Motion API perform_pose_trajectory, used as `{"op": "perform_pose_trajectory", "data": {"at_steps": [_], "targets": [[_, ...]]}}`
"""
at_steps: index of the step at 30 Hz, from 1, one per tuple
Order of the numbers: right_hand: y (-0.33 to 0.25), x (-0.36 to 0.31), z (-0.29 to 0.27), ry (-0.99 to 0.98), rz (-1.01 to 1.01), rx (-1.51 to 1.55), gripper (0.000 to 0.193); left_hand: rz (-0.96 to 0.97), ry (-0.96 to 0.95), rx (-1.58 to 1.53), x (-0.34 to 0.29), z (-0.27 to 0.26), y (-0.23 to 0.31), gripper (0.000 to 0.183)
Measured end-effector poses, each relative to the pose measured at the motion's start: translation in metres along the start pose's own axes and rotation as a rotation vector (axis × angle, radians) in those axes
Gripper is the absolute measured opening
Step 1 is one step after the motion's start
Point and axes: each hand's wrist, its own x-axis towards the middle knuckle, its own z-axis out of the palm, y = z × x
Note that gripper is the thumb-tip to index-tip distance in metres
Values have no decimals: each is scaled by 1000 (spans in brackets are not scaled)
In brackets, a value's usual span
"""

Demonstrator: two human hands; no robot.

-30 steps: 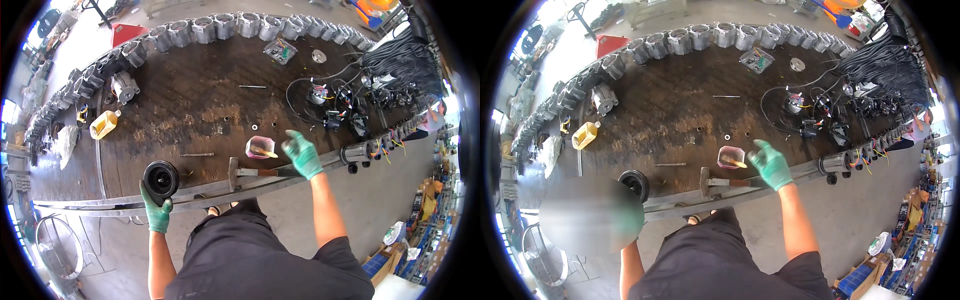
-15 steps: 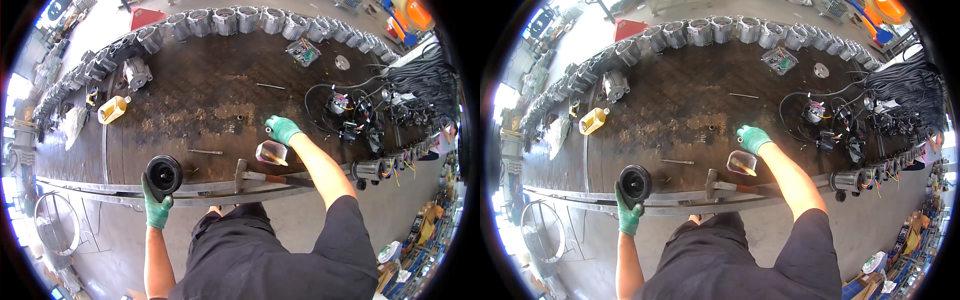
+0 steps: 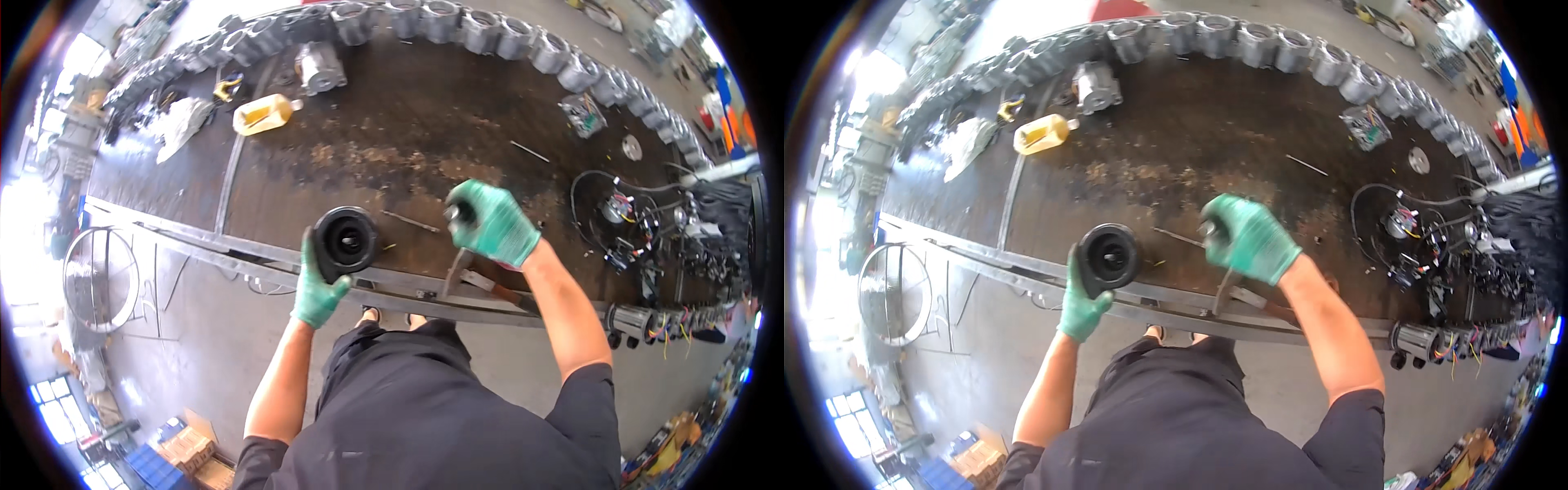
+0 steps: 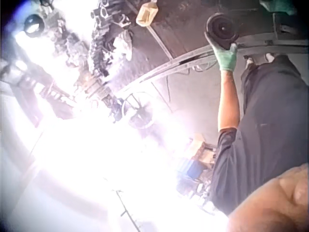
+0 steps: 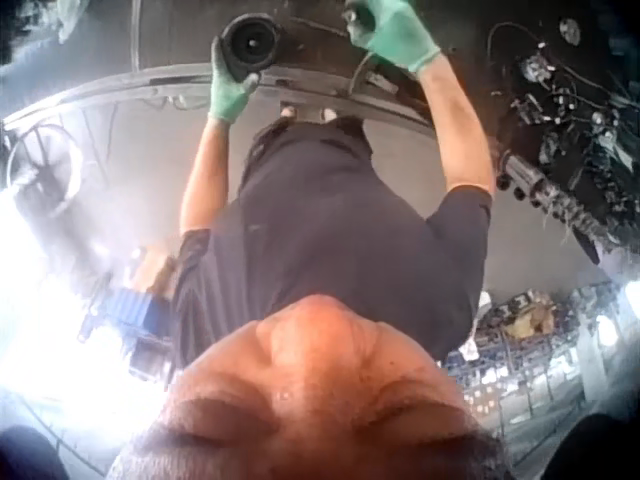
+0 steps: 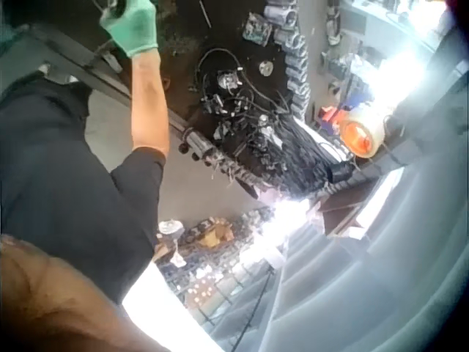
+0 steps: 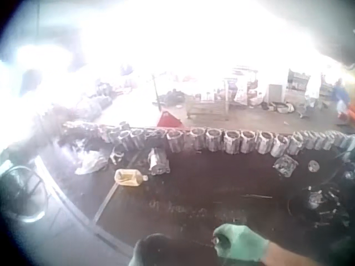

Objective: The person applies lubricant to a bearing and then fits several small electrical and mechanical components into the internal housing of a pump or motor assembly.

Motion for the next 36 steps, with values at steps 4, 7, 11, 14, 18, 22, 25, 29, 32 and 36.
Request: {"op": "perform_pose_trajectory", "data": {"at_steps": [4,7,11,14,18,22,25,29,32,36], "targets": [[-61,21,67,-187,-2,352,26,-36,-20,-161,-1,2,-2,121],[-71,16,87,-316,479,1332,31,-31,-23,-176,-1,4,-2,120],[-81,-2,120,-324,347,1747,43,1,-13,-154,-1,-2,-11,120],[-89,-6,128,-338,296,1845,43,25,-4,-153,-2,-3,-23,120],[-88,-9,130,-300,275,1836,42,20,-1,27,1,-7,-21,121],[-91,-14,129,-255,299,1817,43,-16,-38,276,4,-23,5,121],[-88,-19,132,-256,308,1826,40,-7,-16,243,5,-29,18,115],[-92,-23,133,-239,298,1825,41,162,25,247,7,-36,47,90],[-109,-21,127,-132,315,1467,40,350,2,191,11,-38,75,79],[-124,-16,128,-95,285,1276,39,450,-107,-3,8,-33,84,76]]}}
